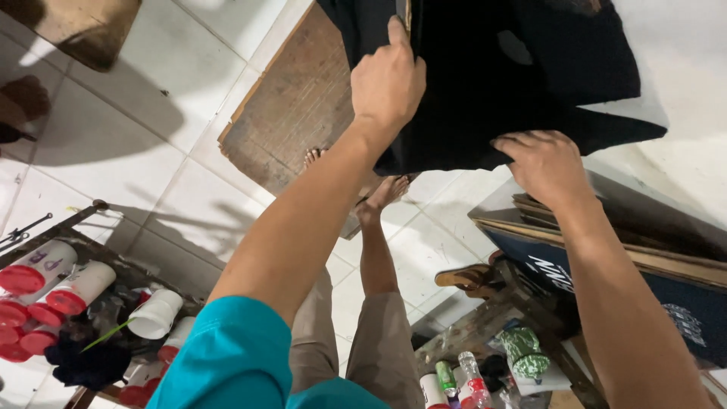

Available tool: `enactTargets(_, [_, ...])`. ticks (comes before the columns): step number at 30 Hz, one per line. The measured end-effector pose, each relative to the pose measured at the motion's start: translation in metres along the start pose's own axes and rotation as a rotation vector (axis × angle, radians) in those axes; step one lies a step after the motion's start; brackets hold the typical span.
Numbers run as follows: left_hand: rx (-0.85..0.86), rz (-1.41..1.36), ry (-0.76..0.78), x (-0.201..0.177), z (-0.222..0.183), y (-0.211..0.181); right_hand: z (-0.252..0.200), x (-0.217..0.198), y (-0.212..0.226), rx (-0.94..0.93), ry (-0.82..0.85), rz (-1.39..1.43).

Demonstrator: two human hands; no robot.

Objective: Screen printing a white logo onto black t-shirts using a manual screen and squeegee.

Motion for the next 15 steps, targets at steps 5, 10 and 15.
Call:
enactTargets(5, [0.029, 0.091, 0.018, -0.014, -0.003, -0.002, -0.001, 0.002, -0.002, 0.032, 0.066, -0.019])
enactTargets(10, [-0.055, 0.098, 0.110, -0.021, -0.005, -0.006, 0.002, 0.008, -0.007, 0.061, 0.166, -0.001])
enactTargets(15, [-0.065, 0.114, 0.122, -0.024, -0.009, -0.009, 0.001, 0.007, -0.009, 0.070, 0.165, -0.013])
Point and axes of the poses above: each hand's wrist, its own z-axis towards the middle knuckle, its own x-axis out of the palm, y = z × x, the point moved 7 cm from there along z, towards the middle knuckle, and after that the axes turned 2 degrees about -z, right-handed, at the moved point
